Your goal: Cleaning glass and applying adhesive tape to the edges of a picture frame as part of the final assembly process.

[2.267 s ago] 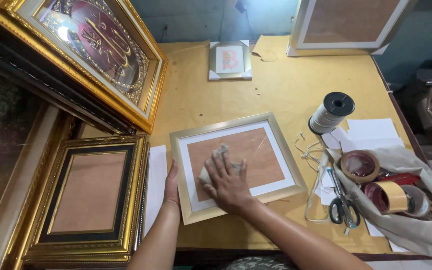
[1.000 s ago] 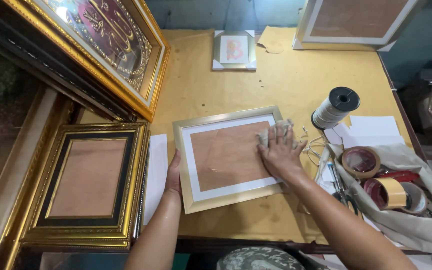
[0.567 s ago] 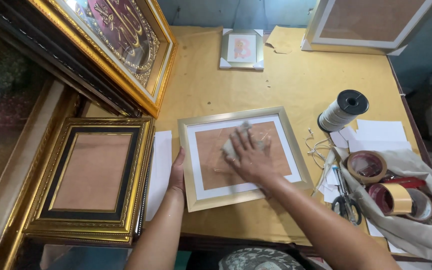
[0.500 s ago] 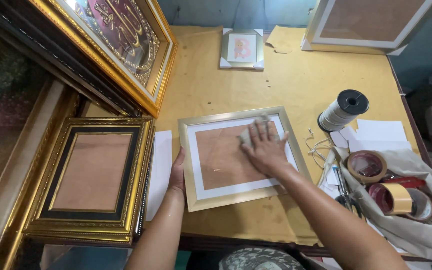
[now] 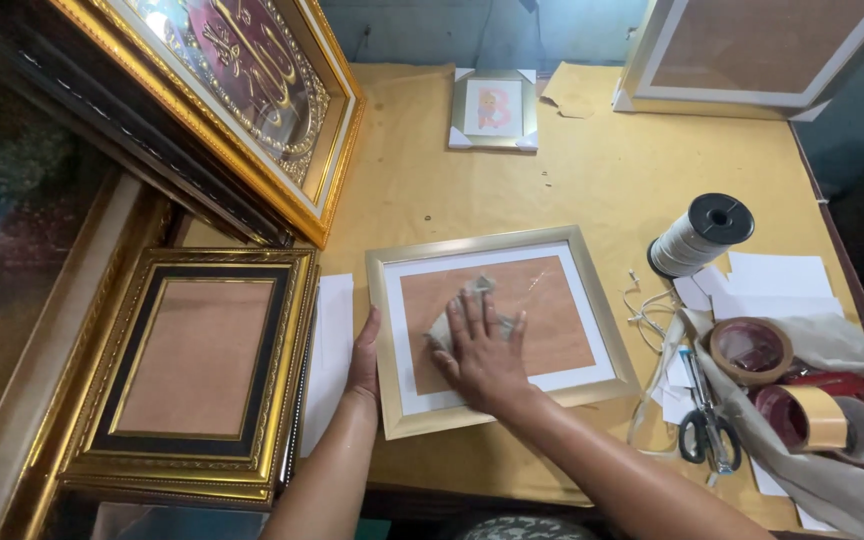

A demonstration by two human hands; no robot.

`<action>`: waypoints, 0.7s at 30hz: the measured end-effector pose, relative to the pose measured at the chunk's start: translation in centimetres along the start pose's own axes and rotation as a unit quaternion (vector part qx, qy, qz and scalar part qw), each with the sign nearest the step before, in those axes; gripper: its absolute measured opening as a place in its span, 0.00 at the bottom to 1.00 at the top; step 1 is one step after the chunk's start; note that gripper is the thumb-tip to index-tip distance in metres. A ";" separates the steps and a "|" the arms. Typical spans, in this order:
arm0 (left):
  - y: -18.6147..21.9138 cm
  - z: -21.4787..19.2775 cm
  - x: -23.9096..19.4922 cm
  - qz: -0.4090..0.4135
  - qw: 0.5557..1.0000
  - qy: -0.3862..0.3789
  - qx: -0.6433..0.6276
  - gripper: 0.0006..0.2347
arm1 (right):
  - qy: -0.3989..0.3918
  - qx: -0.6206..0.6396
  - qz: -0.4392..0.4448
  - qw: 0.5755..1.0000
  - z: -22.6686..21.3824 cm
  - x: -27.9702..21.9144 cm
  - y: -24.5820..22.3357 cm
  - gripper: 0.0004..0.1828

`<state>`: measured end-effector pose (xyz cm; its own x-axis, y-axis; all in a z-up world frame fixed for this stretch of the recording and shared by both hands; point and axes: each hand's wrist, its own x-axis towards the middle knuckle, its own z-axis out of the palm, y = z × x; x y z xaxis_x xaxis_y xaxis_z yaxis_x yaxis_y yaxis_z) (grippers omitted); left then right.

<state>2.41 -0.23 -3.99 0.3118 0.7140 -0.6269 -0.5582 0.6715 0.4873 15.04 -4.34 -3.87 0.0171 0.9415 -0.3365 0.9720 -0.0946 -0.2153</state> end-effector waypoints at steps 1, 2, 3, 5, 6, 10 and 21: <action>0.1 -0.2 0.4 0.002 1.000 -0.001 0.002 0.25 | 0.003 0.002 0.000 1.000 0.1 1.0 -0.5 0.35; 0.2 -0.3 0.8 0.001 1.000 -0.005 0.000 0.25 | 0.013 0.012 -0.024 1.000 0.0 2.1 -1.1 0.34; 0.3 -0.4 1.2 0.001 1.000 -0.008 -0.002 0.25 | 0.023 0.022 -0.048 0.998 0.0 3.2 -1.6 0.34; 0.2 -1.3 2.4 0.001 1.000 -0.011 -0.007 0.25 | 0.031 0.036 -0.056 0.997 -0.8 5.0 -2.5 0.33; 0.2 -1.7 3.0 0.000 1.000 -0.014 -0.012 0.24 | 0.038 0.048 -0.063 0.996 -1.2 5.9 -3.0 0.33; 0.1 -2.3 3.2 0.000 1.000 -0.018 -0.025 0.24 | 0.048 0.032 -0.075 0.996 -1.6 8.2 -2.5 0.32; -1.2 -3.4 3.9 0.030 0.999 0.014 -0.005 0.26 | 0.089 -0.023 0.193 0.977 -1.2 8.5 14.1 0.33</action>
<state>1.68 1.05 -9.10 0.2558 0.7468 -0.6139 -0.5826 0.6259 0.5185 29.14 2.71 -8.71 0.4202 0.8807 -0.2186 0.8950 -0.4420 -0.0606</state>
